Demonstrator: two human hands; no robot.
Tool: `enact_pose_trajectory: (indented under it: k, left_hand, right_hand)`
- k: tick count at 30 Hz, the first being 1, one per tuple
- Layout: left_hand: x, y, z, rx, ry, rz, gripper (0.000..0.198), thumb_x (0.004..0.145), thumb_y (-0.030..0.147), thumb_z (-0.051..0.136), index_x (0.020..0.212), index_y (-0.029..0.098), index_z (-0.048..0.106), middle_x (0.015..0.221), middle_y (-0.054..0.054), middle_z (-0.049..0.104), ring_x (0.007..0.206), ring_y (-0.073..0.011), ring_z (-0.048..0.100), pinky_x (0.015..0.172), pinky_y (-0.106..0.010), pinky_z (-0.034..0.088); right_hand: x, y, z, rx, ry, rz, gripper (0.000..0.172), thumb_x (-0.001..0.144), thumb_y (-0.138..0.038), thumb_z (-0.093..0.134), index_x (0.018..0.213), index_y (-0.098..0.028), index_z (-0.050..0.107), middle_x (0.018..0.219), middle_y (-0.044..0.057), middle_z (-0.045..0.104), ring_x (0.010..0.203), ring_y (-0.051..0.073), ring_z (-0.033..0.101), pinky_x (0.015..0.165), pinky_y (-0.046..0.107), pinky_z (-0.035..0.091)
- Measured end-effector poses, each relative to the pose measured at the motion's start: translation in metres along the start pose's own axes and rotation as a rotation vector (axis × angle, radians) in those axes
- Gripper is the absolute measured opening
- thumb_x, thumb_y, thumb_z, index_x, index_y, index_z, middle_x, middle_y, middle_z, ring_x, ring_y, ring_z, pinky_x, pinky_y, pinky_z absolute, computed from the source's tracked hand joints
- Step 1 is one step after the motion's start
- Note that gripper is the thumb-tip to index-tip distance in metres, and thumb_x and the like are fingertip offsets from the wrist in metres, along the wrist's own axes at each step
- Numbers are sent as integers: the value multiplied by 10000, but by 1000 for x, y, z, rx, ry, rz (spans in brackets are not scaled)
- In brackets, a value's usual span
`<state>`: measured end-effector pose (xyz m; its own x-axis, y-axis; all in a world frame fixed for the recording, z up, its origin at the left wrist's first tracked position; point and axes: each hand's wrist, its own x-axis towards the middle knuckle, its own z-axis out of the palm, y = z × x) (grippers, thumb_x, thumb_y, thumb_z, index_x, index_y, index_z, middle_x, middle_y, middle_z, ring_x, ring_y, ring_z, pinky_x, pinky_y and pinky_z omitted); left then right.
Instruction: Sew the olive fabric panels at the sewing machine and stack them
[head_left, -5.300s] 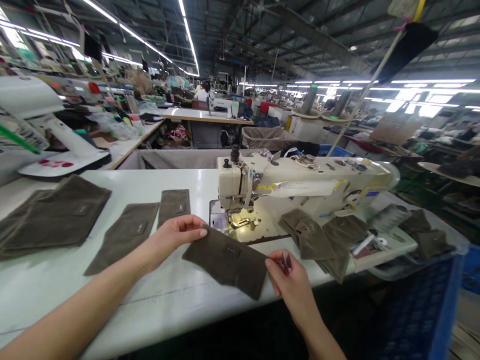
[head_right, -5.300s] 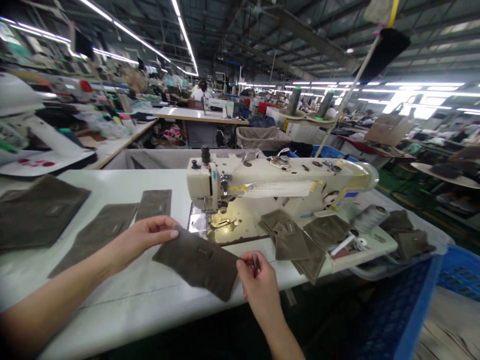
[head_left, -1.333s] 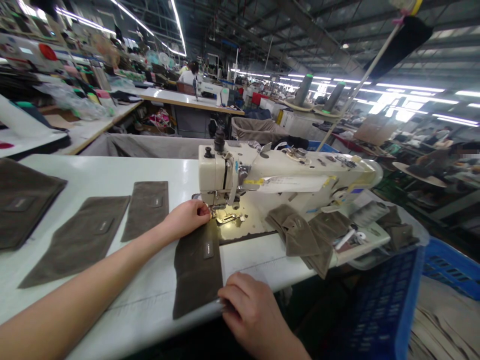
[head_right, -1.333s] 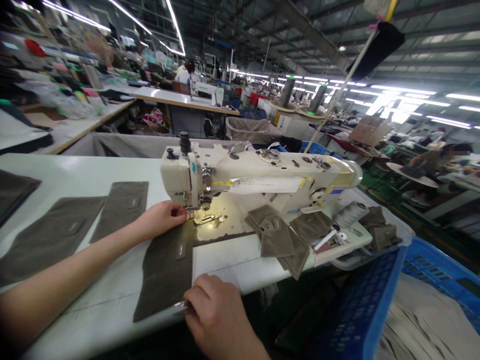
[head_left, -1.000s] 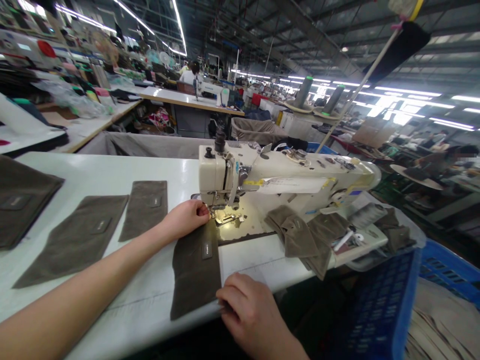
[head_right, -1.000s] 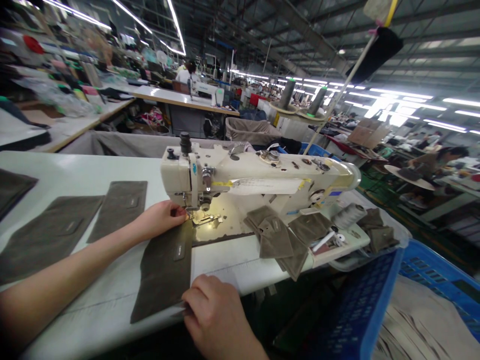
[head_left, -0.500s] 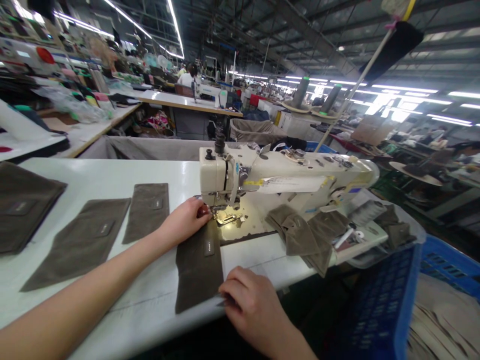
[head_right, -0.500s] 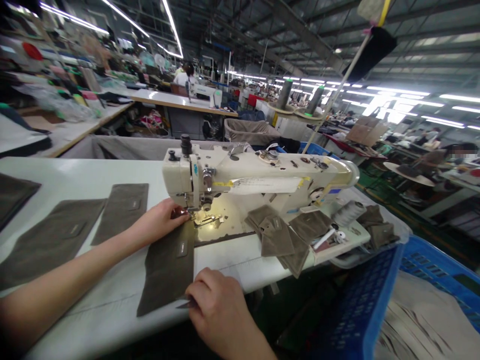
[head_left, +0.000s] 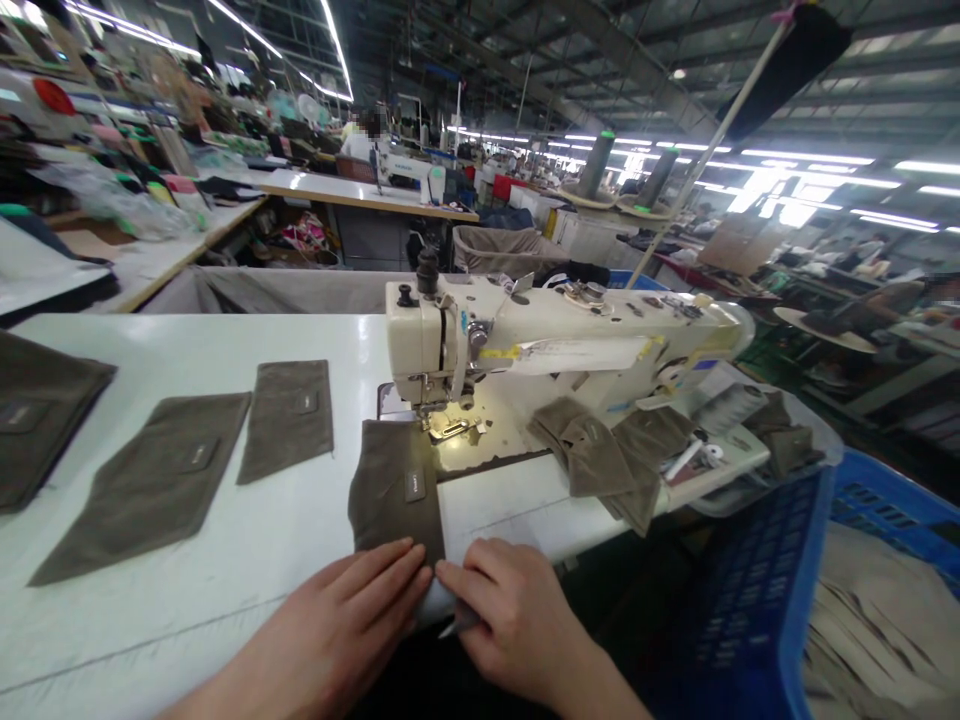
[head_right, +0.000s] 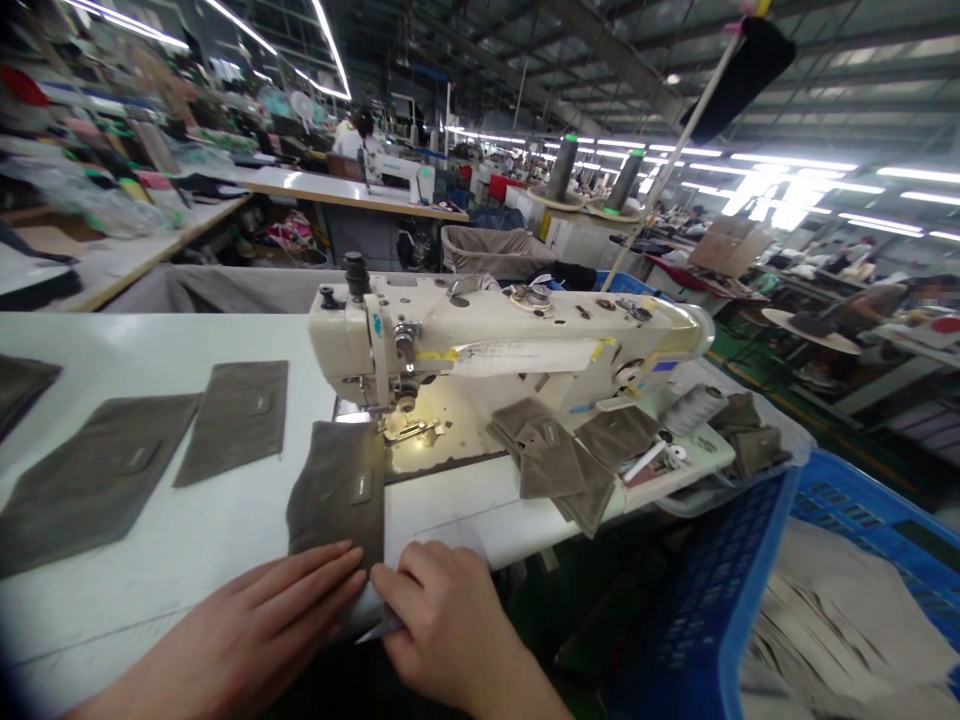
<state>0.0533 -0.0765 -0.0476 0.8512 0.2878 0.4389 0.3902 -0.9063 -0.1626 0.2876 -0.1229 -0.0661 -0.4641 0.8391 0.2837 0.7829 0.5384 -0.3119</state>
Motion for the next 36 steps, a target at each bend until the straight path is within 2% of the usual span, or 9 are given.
enact_pose_trajectory:
  k: [7,13,20,26,36]
  left_hand:
    - [2,-11,9,-43,38,-30,355,1032,177,407,1184,203,726,1204,-67,748,1109,-206,680,905,-297,580]
    - [-3,-30,22,-91,-6,-73,333,1042,246,451,1266,207,695,1268,-74,724,1180,-228,653,997,-340,563]
    - [13,-54,21,-115,-14,-39,342,1048,256,425,1195,182,726,1183,-87,758,1101,-239,696,954,-357,596]
    - [18,-74,27,-179,-25,-76,326,1038,270,458,1218,195,719,1216,-100,742,1121,-238,683,987,-361,582]
    - [29,-106,32,-202,-59,-95,322,1030,282,475,1177,198,748,1186,-111,749,1078,-238,702,948,-356,598]
  right_hand:
    - [15,4,-1,-8,-31,28,351,821,-174,631,1164,-242,666,918,17,646,804,200,589,641,325,373]
    - [35,10,-4,-39,-77,66,291,863,-188,626,1142,-248,683,913,12,639,828,196,592,655,319,385]
    - [59,22,-5,-47,-71,73,264,892,-191,618,1134,-245,710,940,17,666,856,188,621,690,298,427]
    - [76,33,-6,-44,-66,69,295,912,-200,607,1181,-240,721,952,21,689,860,188,644,710,290,453]
    - [104,41,-13,-91,-106,103,311,960,-224,562,1232,-256,708,1001,26,730,917,201,674,746,291,467]
